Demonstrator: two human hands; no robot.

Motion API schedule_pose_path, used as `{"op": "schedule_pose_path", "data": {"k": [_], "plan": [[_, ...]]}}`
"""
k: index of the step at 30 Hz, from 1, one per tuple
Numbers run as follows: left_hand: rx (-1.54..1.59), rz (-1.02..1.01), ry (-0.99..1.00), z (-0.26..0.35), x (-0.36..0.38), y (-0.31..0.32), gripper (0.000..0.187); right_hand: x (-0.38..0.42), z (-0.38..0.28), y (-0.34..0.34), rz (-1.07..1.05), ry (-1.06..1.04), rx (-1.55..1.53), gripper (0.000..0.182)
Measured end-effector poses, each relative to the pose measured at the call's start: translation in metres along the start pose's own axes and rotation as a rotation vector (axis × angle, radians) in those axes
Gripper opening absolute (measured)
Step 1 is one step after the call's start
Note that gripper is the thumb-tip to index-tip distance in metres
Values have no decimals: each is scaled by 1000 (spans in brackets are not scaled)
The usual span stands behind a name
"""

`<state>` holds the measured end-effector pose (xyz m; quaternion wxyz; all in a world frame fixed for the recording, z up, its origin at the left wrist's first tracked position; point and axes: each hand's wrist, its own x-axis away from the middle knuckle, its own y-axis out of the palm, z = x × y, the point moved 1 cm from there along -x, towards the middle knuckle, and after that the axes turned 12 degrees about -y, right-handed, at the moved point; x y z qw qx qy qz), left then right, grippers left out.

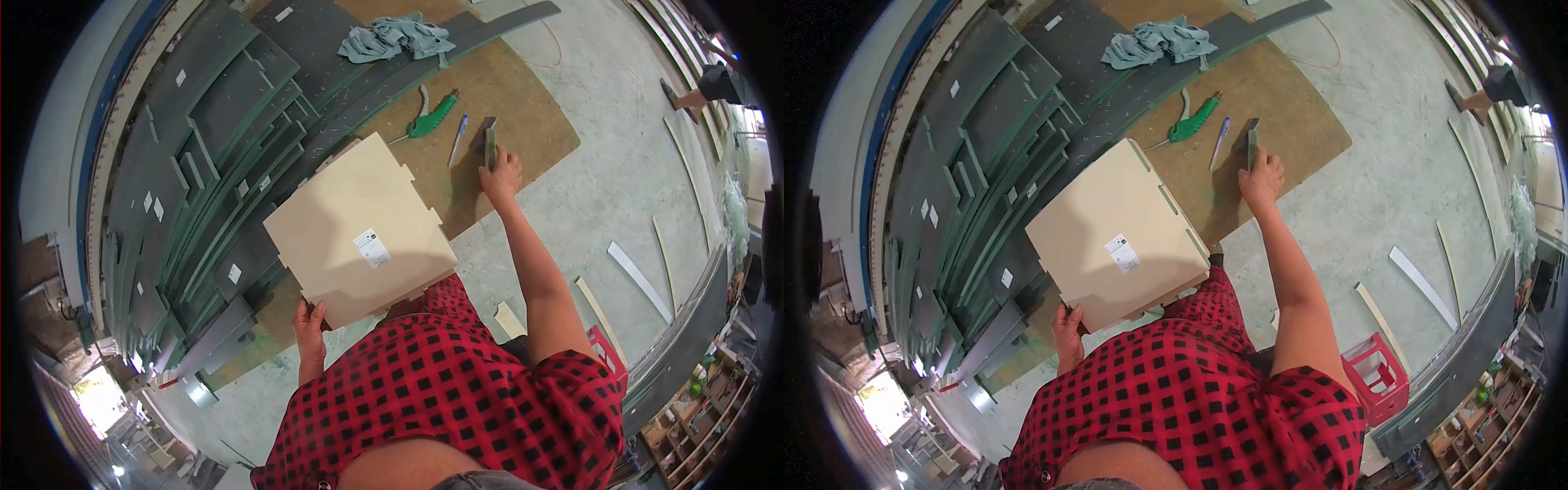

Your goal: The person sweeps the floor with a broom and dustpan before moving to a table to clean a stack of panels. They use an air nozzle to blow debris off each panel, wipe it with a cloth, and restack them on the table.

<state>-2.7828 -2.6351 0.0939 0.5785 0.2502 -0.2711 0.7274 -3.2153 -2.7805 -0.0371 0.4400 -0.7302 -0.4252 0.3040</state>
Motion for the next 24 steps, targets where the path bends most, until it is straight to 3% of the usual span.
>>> {"op": "schedule_pose_path", "data": {"k": [1, 3, 4, 6, 9, 10, 11, 14, 15, 17, 21, 24], "plan": [[-31, 3, 15, 1, -1, 0, 33, 0, -10, -11, -1, -17, -2, 51], [-47, 22, 27, 4, -1, 2, 32, 6, -33, -29, 18, -178, -470, 39], [-49, 40, 56, 7, -2, 7, 31, 13, -43, -32, 10, -194, -468, 39], [-36, 61, 86, 6, -3, 10, 30, 24, -66, -36, -353, -196, -1019, 27], [-28, 126, 93, 2, -6, 10, 31, 3, -95, -50, -486, -112, -1047, 22], [-57, 115, 43, 2, -6, 8, 31, -15, -83, -28, -341, -350, -785, 27], [-88, 105, -8, 1, -5, 6, 31, -35, -72, -7, -340, -417, -555, 33], [-180, 142, 46, -1, -6, 6, 30, -82, -72, 16, -400, -526, -102, 53], [-178, 160, 43, -2, -6, 7, 30, -91, -75, 24, -410, -538, -112, 53], [-95, 145, 120, -1, -6, 12, 31, -103, -79, 42, -396, -645, 216, 56], [-93, 178, 100, 6, -2, 15, 33, -112, -79, 72, -432, -666, 313, 52], [-115, 158, 79, 3, -3, 11, 34, -116, -80, 78, -341, -710, 418, 40]]}}
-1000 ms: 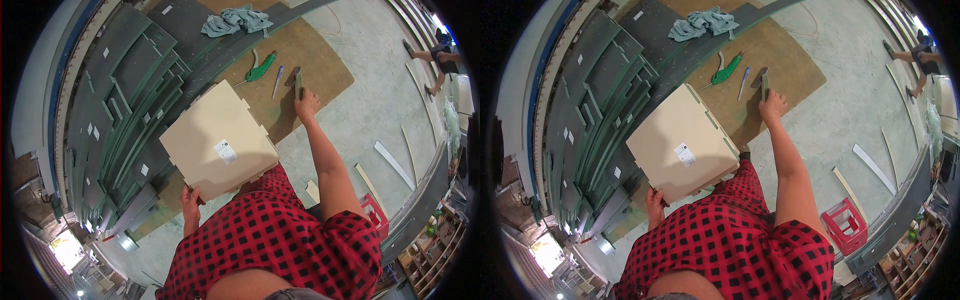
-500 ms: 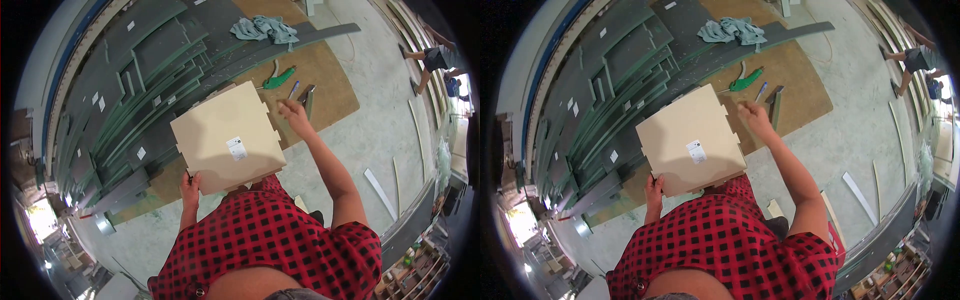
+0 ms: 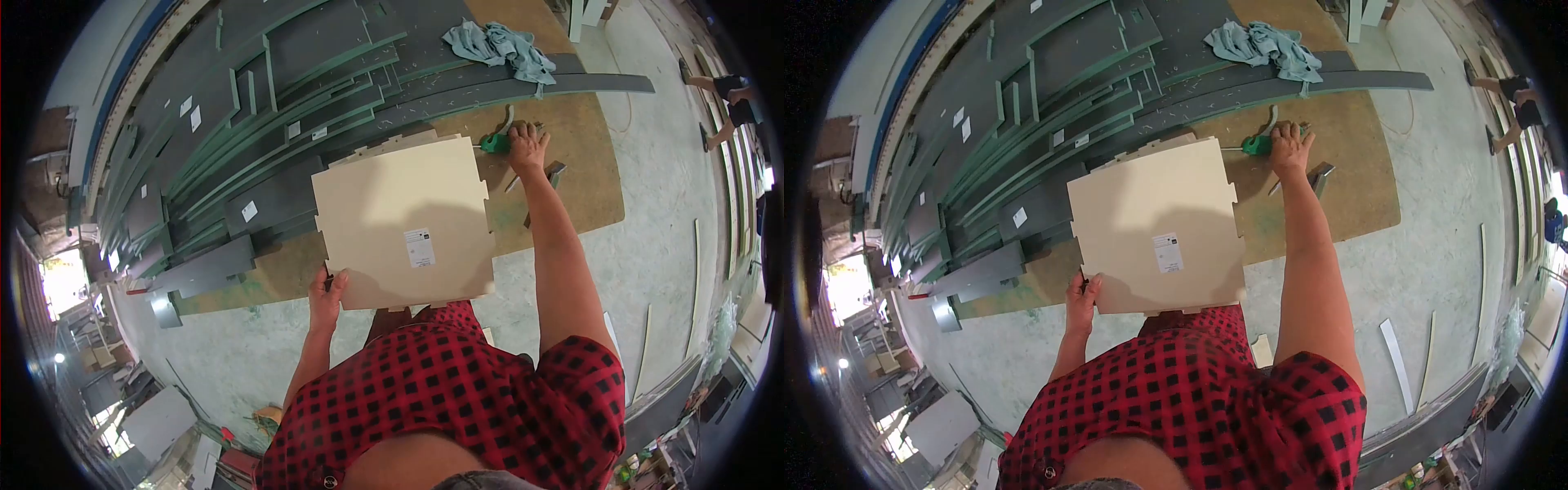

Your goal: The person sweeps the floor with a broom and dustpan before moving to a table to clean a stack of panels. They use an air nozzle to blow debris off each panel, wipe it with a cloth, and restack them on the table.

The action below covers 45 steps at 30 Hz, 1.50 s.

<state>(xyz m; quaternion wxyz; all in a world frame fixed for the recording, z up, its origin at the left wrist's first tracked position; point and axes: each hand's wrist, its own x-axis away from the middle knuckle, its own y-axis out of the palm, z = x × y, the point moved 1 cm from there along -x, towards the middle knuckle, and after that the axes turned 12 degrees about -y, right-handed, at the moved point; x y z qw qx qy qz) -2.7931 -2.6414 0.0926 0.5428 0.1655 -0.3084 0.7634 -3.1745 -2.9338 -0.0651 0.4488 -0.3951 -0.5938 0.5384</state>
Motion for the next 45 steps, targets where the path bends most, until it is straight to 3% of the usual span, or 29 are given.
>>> {"op": "schedule_pose_path", "data": {"k": [4, 7, 9, 10, 12, 13, 15, 16, 18, 20, 21, 23, 25, 27, 28, 30, 34, 38, 41, 45], "plan": [[43, 5, 16, -7, -2, 1, 35, -5, 12, -8, -63, -75, 2, 33], [41, -7, -2, -8, -3, -1, 37, -2, 24, -22, -66, -70, -29, 40], [44, -40, -15, -8, -4, -2, 39, 5, 30, -43, 202, -66, -185, 29], [46, -45, -27, -8, -3, -3, 39, 8, 33, -53, 209, -63, -174, 29], [54, -58, -30, -5, -4, -2, 39, 17, 33, -79, 387, 62, -593, 27], [60, -63, -5, -3, -4, -1, 38, 23, 33, -93, 394, 62, -582, 27], [73, -72, 18, 0, -4, -2, 38, 40, 27, -121, 299, 194, -984, 26], [56, -73, 47, 2, -6, -2, 45, 50, 21, -137, 300, 195, -976, 26], [42, -82, 75, 0, -12, -3, 53, 72, -2, -170, 248, 230, -1373, 23], [-75, -64, 133, -8, -23, -7, 75, 88, -23, -193, 251, 200, -1369, 21], [-72, -72, 137, -7, -27, -9, 75, 96, -33, -204, 252, 165, -1370, 20], [-227, 1, 304, -5, -33, -9, 89, 115, -55, -226, 184, 164, -1429, 19], [-245, 6, 358, -7, -41, -7, 90, 132, -74, -248, 100, 168, -1487, 18], [-265, 6, 391, -5, -41, -6, 90, 151, -93, -260, -111, 162, -1302, 18], [-260, -26, 447, 7, -35, -7, 91, 161, -102, -253, -130, 181, -1298, 18], [-244, -66, 495, 14, -29, -9, 92, 173, -117, -241, -84, -3, -1325, 21], [-267, -120, 471, 12, -33, -12, 94, 202, -158, -242, -345, 229, -1556, 29], [-265, -159, 481, 11, -36, -14, 96, 220, -191, -236, -260, 165, -1782, 32], [-232, -166, 490, 6, -40, -13, 97, 228, -206, -218, -107, 174, -1788, 30], [-240, -134, 607, 3, -46, -14, 96, 238, -227, -217, -61, 194, -1664, 29]]}}
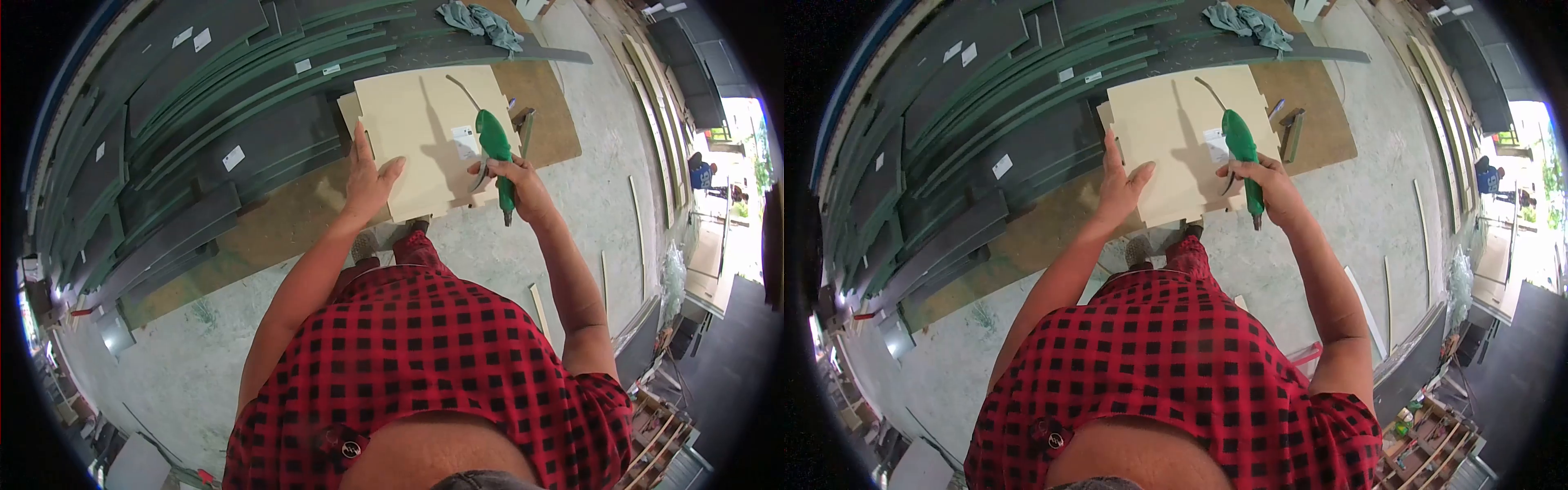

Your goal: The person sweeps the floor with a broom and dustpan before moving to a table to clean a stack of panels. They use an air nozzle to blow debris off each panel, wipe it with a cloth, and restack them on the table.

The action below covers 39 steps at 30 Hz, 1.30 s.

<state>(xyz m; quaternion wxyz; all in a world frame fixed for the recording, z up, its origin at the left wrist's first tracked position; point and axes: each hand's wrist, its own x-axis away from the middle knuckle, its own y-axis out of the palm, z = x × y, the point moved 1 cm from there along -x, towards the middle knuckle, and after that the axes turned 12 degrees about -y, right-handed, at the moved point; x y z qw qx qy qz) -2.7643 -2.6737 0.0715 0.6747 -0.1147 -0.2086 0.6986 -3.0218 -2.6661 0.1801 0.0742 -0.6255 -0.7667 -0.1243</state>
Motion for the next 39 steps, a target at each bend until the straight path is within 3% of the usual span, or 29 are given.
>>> {"op": "schedule_pose_path", "data": {"k": [9, 23, 34, 39], "plan": [[-36, -45, 61, -5, -4, -2, 93, 22, 3, 57, 130, 38, 146, 27], [-43, -9, 36, -1, 0, -4, 93, -28, 1, 103, -9, -33, 171, 24], [-51, -20, -38, 2, 3, -4, 91, -36, 3, 95, -6, 6, 132, 24], [-37, 3, 20, -3, 2, -2, 92, -34, -3, 63, 104, -15, 60, 25]]}}
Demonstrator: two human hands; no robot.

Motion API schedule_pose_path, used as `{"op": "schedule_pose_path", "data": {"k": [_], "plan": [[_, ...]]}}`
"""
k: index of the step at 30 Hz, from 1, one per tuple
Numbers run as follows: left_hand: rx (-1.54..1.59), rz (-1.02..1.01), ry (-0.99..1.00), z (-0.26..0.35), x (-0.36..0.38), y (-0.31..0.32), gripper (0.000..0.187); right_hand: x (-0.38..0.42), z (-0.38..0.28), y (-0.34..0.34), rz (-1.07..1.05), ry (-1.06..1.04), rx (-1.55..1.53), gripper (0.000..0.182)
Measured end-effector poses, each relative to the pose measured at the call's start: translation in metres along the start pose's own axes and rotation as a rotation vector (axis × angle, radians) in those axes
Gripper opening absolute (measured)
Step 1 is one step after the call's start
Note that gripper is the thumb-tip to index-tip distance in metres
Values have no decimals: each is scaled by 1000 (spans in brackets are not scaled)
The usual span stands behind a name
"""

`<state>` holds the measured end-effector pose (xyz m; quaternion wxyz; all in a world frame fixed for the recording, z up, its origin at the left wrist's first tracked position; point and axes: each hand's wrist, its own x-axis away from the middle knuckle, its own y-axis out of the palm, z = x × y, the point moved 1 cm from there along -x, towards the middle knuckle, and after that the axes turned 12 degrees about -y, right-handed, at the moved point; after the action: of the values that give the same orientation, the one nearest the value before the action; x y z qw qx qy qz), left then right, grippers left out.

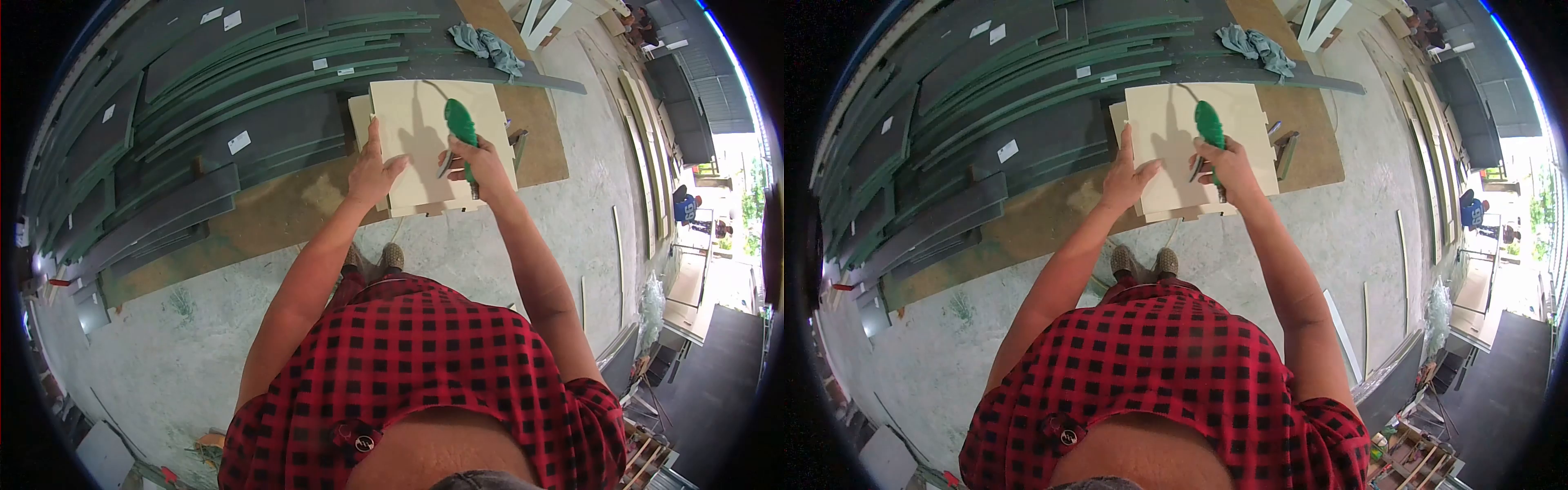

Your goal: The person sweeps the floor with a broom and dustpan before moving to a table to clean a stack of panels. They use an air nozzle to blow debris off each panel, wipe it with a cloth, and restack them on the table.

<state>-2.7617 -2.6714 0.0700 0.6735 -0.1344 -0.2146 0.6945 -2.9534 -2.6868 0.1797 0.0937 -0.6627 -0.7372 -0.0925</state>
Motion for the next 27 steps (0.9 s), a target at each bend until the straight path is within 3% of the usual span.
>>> {"op": "schedule_pose_path", "data": {"k": [11, 27], "plan": [[-13, -7, -25, 3, 2, -1, 92, 0, 7, -68, 241, -10, 82, 25], [-32, -26, -21, -1, 0, 2, 93, 1, 24, -74, 240, -16, 20, 31]]}}
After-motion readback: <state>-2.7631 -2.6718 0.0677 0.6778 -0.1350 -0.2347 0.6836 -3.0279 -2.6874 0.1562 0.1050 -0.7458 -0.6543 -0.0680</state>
